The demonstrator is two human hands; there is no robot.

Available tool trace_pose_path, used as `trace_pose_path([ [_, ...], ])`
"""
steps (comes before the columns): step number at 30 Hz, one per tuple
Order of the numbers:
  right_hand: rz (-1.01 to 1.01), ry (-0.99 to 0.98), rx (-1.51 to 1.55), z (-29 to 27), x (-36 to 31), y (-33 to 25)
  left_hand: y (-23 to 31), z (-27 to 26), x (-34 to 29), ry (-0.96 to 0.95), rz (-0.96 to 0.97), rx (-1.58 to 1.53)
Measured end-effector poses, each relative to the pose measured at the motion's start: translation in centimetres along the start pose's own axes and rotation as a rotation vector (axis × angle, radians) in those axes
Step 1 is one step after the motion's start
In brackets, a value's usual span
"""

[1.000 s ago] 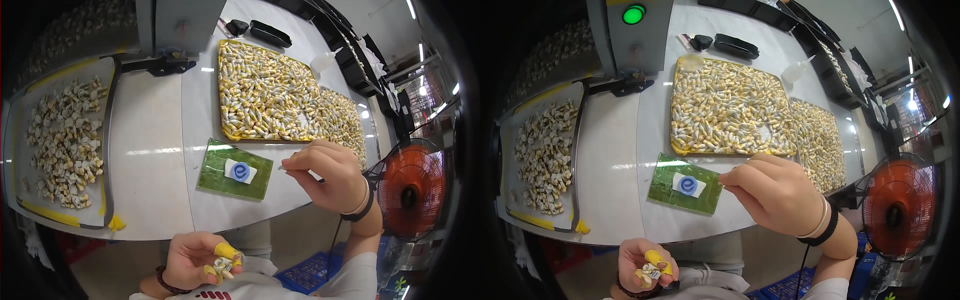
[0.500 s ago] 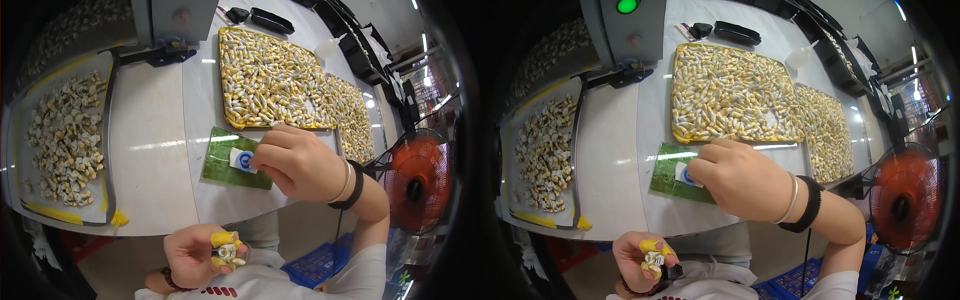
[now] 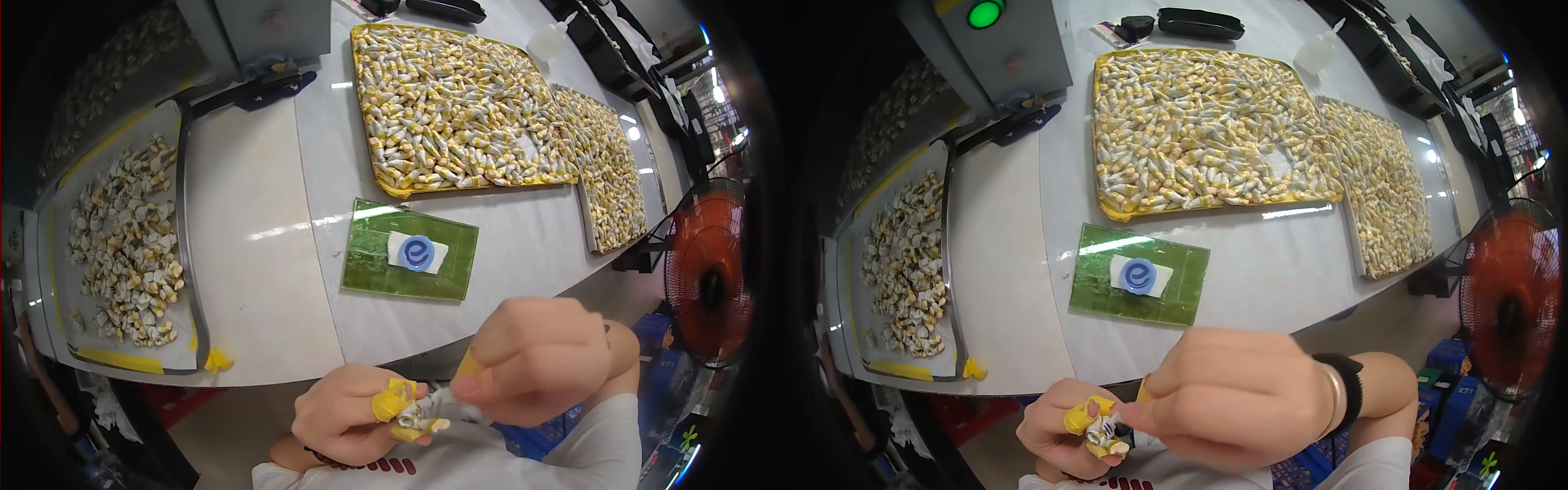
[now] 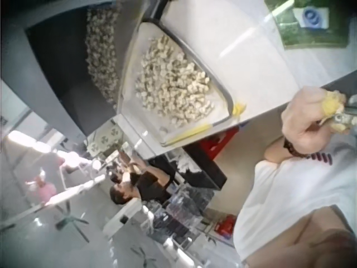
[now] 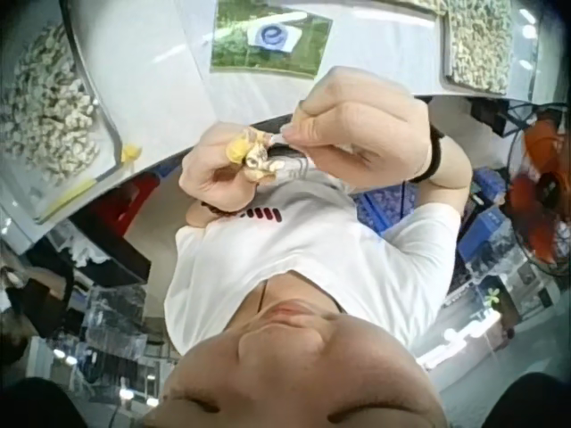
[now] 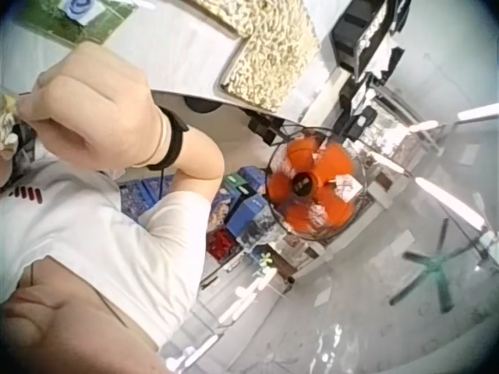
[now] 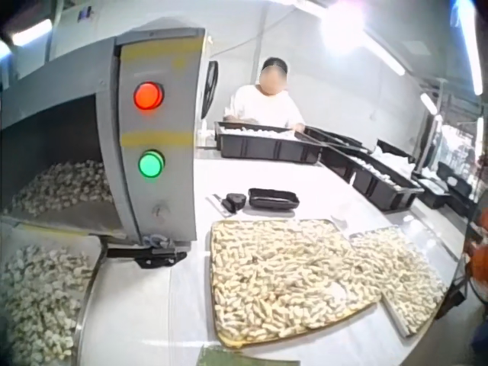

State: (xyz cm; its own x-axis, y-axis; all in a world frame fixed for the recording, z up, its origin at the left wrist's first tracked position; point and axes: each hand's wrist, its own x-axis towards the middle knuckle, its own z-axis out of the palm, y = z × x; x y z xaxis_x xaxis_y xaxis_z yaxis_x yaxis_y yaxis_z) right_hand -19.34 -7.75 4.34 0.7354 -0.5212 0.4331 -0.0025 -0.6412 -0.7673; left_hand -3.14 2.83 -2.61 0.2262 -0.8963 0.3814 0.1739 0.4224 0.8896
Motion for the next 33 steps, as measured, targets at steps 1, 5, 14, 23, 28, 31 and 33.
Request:
trace_pose_path([
  [1,-0.006,-0.003,0.04,0.2,-0.3,0.1,0.1,0.1,0.1,-0.017,-0.009,0.011],
  [5,-0.05,0.028,0.07,0.2,-1.0,0.7,0.2,0.4,0.1,-0.042,-0.072,0.038],
  [14,-0.146,0.006,0.089,0.3,-1.8,1.7,0.7,0.8,0.1,-0.117,-0.112,0.225],
  [23,-0.132,-0.025,0.106,0.0,-1.9,1.6,0.2,0.9,1.5,-0.23,0.074,0.223],
  [28,-0.118,-0.056,0.111,-0.3,-2.1,1.6,0.0,1.3,1.3,-0.166,0.111,0.213],
  [31,-0.115,-0.041,0.108,-0.2,-2.2,1.6,0.0,1.3,1.3,-0.166,0.105,0.2],
  [33,-0.142,-0.012,0.094,0.0,-2.4,1.5,0.1,1.3,1.4,-0.172,0.081,0.182],
])
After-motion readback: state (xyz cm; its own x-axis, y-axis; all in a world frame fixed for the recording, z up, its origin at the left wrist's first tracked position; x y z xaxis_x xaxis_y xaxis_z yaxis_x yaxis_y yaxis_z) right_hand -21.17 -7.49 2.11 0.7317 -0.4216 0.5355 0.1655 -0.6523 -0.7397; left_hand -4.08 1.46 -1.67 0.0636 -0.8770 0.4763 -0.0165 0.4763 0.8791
